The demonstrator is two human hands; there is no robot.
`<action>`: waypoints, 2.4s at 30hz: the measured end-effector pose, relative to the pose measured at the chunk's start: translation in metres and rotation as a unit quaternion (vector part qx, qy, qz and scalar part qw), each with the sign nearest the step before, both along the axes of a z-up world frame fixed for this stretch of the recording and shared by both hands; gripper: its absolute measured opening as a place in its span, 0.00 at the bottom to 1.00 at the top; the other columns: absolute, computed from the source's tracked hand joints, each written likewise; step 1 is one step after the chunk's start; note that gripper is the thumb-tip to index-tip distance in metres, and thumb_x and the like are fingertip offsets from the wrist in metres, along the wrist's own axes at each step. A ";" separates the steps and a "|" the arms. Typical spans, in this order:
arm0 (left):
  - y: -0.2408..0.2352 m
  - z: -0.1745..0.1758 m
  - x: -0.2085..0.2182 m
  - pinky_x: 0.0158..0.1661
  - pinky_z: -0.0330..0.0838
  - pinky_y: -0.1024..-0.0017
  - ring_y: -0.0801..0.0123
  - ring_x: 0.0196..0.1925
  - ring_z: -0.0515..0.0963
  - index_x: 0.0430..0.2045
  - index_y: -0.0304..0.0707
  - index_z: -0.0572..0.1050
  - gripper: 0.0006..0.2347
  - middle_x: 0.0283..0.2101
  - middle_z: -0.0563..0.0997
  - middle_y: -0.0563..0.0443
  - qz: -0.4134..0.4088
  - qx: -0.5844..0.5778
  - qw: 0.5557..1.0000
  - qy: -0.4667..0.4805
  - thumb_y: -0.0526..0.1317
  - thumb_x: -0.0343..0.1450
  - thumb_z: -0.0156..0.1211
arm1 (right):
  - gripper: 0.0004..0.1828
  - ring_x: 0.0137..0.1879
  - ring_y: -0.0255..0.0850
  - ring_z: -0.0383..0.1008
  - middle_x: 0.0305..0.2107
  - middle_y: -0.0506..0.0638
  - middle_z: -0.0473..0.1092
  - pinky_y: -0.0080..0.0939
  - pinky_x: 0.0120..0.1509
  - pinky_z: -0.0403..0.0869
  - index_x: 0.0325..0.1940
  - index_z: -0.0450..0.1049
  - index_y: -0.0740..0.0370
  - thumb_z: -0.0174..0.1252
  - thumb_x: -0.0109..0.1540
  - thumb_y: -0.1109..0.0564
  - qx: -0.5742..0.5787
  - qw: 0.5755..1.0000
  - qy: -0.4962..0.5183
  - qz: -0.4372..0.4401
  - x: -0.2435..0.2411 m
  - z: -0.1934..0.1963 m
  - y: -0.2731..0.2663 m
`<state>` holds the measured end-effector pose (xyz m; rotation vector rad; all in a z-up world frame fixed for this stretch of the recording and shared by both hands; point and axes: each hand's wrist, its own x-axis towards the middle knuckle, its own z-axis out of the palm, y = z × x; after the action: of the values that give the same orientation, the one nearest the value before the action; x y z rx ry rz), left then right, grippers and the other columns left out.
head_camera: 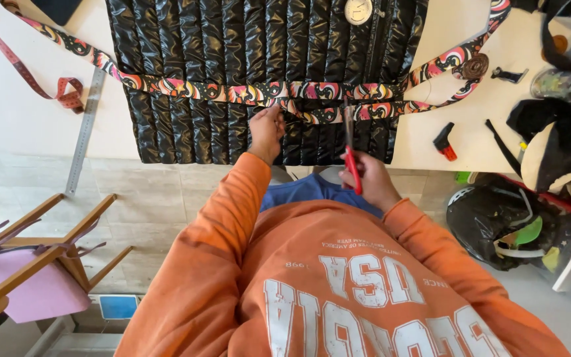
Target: Measuring and cutting patterned fabric straps for a bag using a tape measure and scissors
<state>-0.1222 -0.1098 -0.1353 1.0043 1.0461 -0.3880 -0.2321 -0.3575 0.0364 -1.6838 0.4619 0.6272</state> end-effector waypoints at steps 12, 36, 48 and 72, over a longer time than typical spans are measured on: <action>0.015 0.013 0.004 0.14 0.56 0.80 0.72 0.14 0.70 0.23 0.42 0.73 0.09 0.18 0.70 0.54 0.050 -0.056 0.997 0.012 0.40 0.71 0.66 | 0.10 0.23 0.46 0.81 0.18 0.57 0.76 0.39 0.29 0.77 0.35 0.77 0.62 0.68 0.55 0.55 0.123 0.974 0.177 0.065 0.028 0.010 0.099; 0.035 0.053 0.004 0.14 0.53 0.82 0.76 0.13 0.65 0.15 0.45 0.66 0.16 0.16 0.63 0.58 0.039 -0.093 0.994 -0.043 0.37 0.69 0.70 | 0.15 0.20 0.48 0.76 0.17 0.63 0.73 0.39 0.29 0.75 0.47 0.72 0.73 0.63 0.60 0.62 0.200 0.976 0.056 -0.063 0.023 -0.044 0.158; 0.038 0.063 0.002 0.14 0.57 0.81 0.74 0.14 0.68 0.14 0.42 0.69 0.14 0.16 0.65 0.56 0.031 -0.073 0.996 -0.043 0.37 0.67 0.73 | 0.09 0.20 0.44 0.75 0.17 0.60 0.74 0.35 0.29 0.72 0.40 0.72 0.68 0.62 0.63 0.58 0.181 0.981 0.030 -0.055 0.049 -0.037 0.176; 0.045 0.074 0.009 0.17 0.68 0.84 0.74 0.18 0.75 0.17 0.35 0.72 0.14 0.19 0.72 0.52 -0.030 -0.033 0.998 -0.044 0.37 0.62 0.78 | 0.14 0.18 0.40 0.74 0.13 0.57 0.71 0.34 0.28 0.74 0.35 0.72 0.66 0.67 0.64 0.53 0.118 0.987 0.006 -0.106 0.064 -0.041 0.195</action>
<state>-0.1135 -0.0650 -0.0609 0.9854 0.9195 -0.4203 -0.1682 -0.1626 -0.0044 -1.3859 0.5440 0.5143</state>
